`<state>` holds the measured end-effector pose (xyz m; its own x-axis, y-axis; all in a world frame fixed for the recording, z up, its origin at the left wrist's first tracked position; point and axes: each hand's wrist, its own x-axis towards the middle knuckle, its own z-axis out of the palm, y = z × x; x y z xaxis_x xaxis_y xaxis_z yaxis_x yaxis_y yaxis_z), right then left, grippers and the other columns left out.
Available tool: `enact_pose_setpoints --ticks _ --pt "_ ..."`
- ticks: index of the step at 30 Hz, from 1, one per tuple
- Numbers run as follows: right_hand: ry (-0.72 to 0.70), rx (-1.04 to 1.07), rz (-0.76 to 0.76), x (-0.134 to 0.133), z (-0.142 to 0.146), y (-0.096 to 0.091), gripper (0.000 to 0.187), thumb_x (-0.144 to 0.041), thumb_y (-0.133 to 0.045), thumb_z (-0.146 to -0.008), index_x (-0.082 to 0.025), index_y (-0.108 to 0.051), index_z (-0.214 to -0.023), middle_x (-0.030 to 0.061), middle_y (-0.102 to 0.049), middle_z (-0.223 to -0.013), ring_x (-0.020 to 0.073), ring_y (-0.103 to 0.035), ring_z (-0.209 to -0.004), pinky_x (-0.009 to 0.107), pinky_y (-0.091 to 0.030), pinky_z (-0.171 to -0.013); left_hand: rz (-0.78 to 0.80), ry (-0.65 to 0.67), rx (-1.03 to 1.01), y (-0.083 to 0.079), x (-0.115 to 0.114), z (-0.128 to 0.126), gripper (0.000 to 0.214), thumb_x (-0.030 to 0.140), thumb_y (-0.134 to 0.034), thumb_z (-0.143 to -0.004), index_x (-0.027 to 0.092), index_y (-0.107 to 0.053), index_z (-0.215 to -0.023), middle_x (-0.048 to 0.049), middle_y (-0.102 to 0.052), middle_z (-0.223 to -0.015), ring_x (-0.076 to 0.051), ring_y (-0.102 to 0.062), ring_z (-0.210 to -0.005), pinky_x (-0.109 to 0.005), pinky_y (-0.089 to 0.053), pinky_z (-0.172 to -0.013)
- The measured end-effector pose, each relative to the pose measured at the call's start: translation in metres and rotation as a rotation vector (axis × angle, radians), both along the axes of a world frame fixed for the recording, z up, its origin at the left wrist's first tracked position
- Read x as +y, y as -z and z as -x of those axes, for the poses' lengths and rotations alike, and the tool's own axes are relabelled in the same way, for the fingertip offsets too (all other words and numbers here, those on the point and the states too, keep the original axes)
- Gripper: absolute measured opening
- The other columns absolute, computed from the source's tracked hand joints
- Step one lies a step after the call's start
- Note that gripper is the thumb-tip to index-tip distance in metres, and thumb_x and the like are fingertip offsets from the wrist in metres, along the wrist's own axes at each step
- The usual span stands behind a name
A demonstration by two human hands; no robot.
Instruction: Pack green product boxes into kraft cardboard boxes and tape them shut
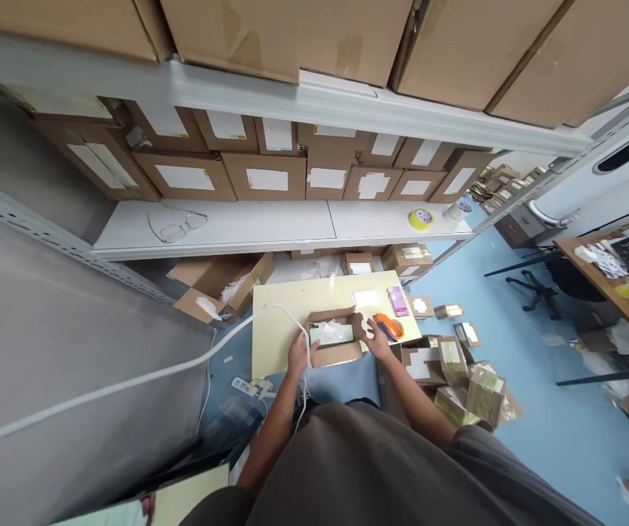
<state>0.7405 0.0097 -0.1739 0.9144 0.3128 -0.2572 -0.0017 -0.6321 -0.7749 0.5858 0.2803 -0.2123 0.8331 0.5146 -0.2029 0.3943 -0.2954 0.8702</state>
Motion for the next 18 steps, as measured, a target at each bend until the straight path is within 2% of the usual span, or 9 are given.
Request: enact_pose_setpoints --ticks 5,8,10,14,16,18 --pt "-0.055 0.090 -0.029 0.006 0.004 0.014 0.084 -0.054 -0.078 -0.087 -0.026 -0.056 -0.162 0.0157 -0.062 -0.161 0.0390 -0.061 -0.147 0.058 -0.046 -0.125 0.054 0.336 -0.037 -0.004 -0.001 0.000 0.115 0.038 -0.093 -0.069 0.024 -0.042 -0.171 -0.0129 -0.036 -0.181 -0.038 -0.027 -0.170 -0.049 -0.030 -0.137" --pt "-0.190 0.080 -0.074 0.014 0.008 0.020 0.093 -0.062 -0.081 -0.085 -0.028 -0.052 -0.166 0.0129 -0.054 -0.170 0.0372 -0.046 -0.161 0.057 -0.032 -0.134 0.008 0.434 -0.019 0.006 0.003 0.001 0.137 0.038 -0.098 -0.059 0.027 -0.030 -0.176 -0.0131 -0.026 -0.185 -0.040 -0.011 -0.173 -0.053 -0.021 -0.140" --pt "-0.304 0.075 -0.069 0.018 0.007 0.024 0.102 -0.066 -0.086 -0.080 -0.027 -0.051 -0.167 0.0136 -0.044 -0.176 0.0373 -0.036 -0.166 0.056 -0.026 -0.137 -0.038 0.467 -0.009 0.016 0.006 0.000 0.143 0.037 -0.100 -0.055 0.026 -0.027 -0.177 -0.0153 -0.022 -0.186 -0.042 -0.008 -0.173 -0.057 -0.017 -0.140" --pt "-0.518 0.096 -0.020 0.015 -0.011 0.023 0.124 -0.067 -0.098 -0.061 -0.020 -0.052 -0.167 0.0190 -0.024 -0.184 0.0422 -0.025 -0.169 0.056 -0.022 -0.138 -0.084 0.459 0.026 0.029 0.010 -0.006 0.133 0.032 -0.098 -0.055 0.025 -0.037 -0.173 -0.0165 -0.018 -0.186 -0.043 -0.012 -0.172 -0.061 -0.020 -0.138" --pt "-0.587 0.108 -0.021 0.011 -0.023 0.021 0.127 -0.062 -0.103 -0.053 -0.018 -0.057 -0.163 0.0213 -0.025 -0.183 0.0449 -0.028 -0.168 0.057 -0.024 -0.137 -0.059 0.443 0.026 0.028 0.014 -0.009 0.115 0.032 -0.096 -0.062 0.023 -0.050 -0.167 -0.0171 -0.022 -0.185 -0.043 -0.016 -0.171 -0.059 -0.023 -0.138" --pt "-0.592 0.112 -0.050 0.008 -0.032 0.020 0.114 -0.057 -0.103 -0.055 -0.018 -0.066 -0.155 0.0209 -0.035 -0.179 0.0448 -0.037 -0.164 0.056 -0.032 -0.134 -0.017 0.390 0.020 0.023 0.016 -0.012 0.086 0.034 -0.089 -0.074 0.018 -0.064 -0.155 -0.0184 -0.033 -0.181 -0.042 -0.028 -0.169 -0.056 -0.029 -0.136"
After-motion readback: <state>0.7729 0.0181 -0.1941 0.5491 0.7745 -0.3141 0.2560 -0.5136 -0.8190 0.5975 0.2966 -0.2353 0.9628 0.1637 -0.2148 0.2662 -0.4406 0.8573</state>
